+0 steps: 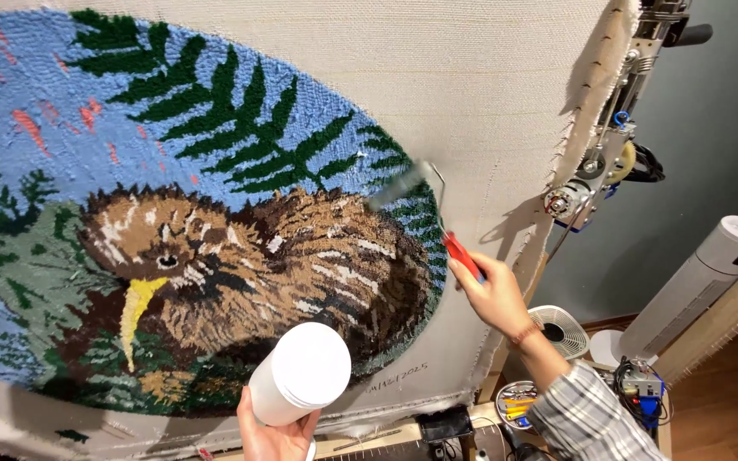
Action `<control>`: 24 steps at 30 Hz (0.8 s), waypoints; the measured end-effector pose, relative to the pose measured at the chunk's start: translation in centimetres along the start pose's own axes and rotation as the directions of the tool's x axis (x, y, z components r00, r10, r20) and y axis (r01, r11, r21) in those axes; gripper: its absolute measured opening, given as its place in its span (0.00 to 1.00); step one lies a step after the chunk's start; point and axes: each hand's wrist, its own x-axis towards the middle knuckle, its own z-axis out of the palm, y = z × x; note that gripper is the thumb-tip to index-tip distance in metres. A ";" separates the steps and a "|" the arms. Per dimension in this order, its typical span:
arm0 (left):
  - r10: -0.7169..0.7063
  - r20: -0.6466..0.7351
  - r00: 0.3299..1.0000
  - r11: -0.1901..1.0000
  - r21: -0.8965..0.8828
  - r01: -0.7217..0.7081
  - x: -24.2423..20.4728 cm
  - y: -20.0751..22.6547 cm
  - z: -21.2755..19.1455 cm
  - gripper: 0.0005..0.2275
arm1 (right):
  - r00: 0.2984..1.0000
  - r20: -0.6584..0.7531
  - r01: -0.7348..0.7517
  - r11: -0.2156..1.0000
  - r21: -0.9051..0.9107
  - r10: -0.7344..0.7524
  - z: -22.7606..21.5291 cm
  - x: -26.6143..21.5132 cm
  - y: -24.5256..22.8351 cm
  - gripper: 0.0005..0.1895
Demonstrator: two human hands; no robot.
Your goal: Applying adhesive to the back of a tufted rug using a small roller to secure the yarn fibers.
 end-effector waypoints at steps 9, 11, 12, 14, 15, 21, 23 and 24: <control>0.005 0.051 0.999 0.999 -0.040 -0.003 0.1 -2.1 -2.0 0.37 | 0.994 0.037 0.100 0.994 0.051 -0.102 1.7 3.1 -8.1 0.21; -0.009 0.015 1.000 0.998 -0.061 0.010 -1.6 -2.4 -1.6 0.36 | 0.995 0.068 0.062 0.995 0.080 -0.067 1.6 1.9 -5.1 0.19; -0.027 -0.018 0.999 0.997 -0.078 0.026 -2.4 -2.5 -1.4 0.36 | 0.995 0.094 0.020 0.994 0.106 -0.030 1.6 1.3 -3.5 0.19; -0.041 -0.012 0.999 0.996 -0.081 0.040 -1.6 -2.9 -2.3 0.37 | 0.994 0.104 -0.038 0.990 0.134 0.024 1.9 0.6 -2.1 0.18; -0.061 -0.002 0.998 0.995 -0.076 0.060 -1.2 -3.2 -2.9 0.38 | 0.991 0.108 -0.100 0.982 0.157 0.084 2.1 0.1 -1.3 0.18; -0.022 -0.017 1.000 0.995 -0.097 0.020 -1.5 -3.4 -2.9 0.37 | 0.979 0.203 -0.014 0.980 0.199 -0.027 5.0 3.2 -5.0 0.17; -0.009 0.003 1.000 0.995 -0.100 0.009 -1.5 -3.5 -2.9 0.36 | 0.980 0.196 0.000 0.985 0.173 -0.035 6.7 2.6 -4.6 0.18; 0.003 0.023 1.000 0.995 -0.100 -0.001 -1.5 -3.5 -2.9 0.35 | 0.982 0.186 0.014 0.989 0.146 -0.041 7.6 2.3 -4.3 0.19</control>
